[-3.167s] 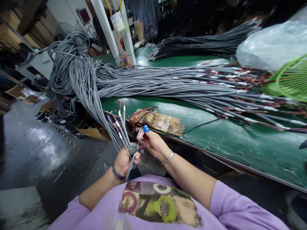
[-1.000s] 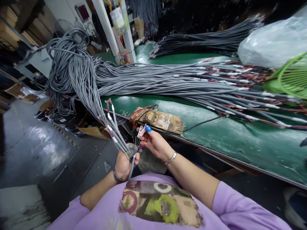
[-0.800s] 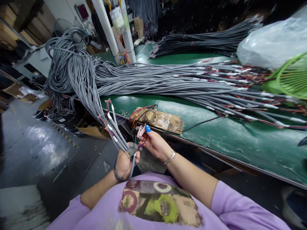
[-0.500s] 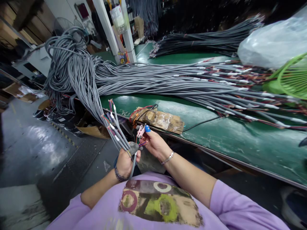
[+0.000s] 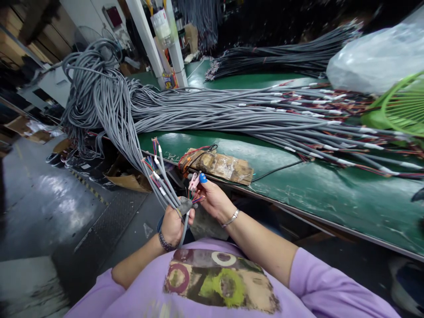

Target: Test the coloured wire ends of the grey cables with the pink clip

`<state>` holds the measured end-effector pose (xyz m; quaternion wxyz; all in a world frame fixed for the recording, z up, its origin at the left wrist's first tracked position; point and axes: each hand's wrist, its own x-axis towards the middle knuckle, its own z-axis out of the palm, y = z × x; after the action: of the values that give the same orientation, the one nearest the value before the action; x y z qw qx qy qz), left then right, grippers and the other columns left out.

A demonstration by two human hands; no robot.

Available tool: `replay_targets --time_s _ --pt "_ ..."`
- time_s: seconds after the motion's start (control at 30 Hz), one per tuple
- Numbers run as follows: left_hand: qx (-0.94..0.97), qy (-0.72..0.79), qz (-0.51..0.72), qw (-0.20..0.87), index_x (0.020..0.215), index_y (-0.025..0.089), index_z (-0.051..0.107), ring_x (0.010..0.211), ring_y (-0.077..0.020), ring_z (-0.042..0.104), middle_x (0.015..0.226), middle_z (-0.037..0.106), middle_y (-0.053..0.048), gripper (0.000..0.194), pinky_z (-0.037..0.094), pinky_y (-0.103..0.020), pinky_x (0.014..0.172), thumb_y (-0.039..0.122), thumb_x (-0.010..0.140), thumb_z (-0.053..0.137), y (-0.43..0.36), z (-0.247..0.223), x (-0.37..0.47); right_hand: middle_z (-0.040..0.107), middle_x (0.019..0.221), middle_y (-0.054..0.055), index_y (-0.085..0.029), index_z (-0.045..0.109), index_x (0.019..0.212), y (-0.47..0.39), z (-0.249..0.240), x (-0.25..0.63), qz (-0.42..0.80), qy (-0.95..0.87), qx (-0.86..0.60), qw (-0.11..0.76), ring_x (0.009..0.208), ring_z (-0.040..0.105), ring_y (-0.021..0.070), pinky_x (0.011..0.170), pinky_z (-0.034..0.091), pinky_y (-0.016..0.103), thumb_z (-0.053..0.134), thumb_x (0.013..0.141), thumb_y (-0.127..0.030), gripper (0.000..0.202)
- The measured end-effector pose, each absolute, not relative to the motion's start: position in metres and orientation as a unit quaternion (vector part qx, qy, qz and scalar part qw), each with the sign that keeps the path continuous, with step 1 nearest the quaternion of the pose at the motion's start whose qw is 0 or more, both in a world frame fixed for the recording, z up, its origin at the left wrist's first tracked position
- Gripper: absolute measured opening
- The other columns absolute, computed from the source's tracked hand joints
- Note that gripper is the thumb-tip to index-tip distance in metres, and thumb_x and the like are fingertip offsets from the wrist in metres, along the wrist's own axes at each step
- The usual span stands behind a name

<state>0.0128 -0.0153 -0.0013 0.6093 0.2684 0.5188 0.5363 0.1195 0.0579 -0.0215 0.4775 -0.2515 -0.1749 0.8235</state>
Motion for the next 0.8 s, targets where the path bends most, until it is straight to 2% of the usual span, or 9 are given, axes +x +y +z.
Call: replay_targets --time_s 0.27,0.53,0.8 --pt "0.269 0.512 0.543 0.609 0.062 0.015 0.054 0.035 -0.0062 0.043 0.046 0.055 0.002 0.037 0.03 -0.019 0.037 0.046 0.063 0.074 -0.017 0.001 0.012 0.066 0.067 0.001 -0.018 0.067 0.083 0.056 -0.022 0.121 0.836 -0.17 -0.257 0.454 0.056 0.057 0.0115 0.051 0.045 0.023 0.07 0.075 -0.048 0.031" --pt "0.274 0.504 0.549 0.608 0.063 0.016 0.052 0.036 -0.0064 0.044 0.046 0.055 0.002 0.032 0.028 -0.019 0.038 0.041 0.067 0.073 -0.021 0.0 0.008 0.065 0.069 0.0 -0.019 0.064 0.077 0.053 -0.012 0.126 0.848 -0.149 -0.257 0.439 0.058 0.057 0.0107 0.052 0.046 0.022 0.067 0.076 -0.052 0.033" --pt "0.286 0.509 0.555 0.592 0.063 0.016 0.053 0.036 -0.0068 0.045 0.048 0.057 0.001 0.035 0.03 -0.019 0.038 0.045 0.066 0.073 -0.028 0.005 0.007 0.067 0.073 0.002 -0.018 0.068 0.083 0.056 -0.012 0.13 0.829 -0.189 -0.284 0.442 0.062 0.059 0.011 0.054 0.048 0.022 0.071 0.077 -0.034 0.018"
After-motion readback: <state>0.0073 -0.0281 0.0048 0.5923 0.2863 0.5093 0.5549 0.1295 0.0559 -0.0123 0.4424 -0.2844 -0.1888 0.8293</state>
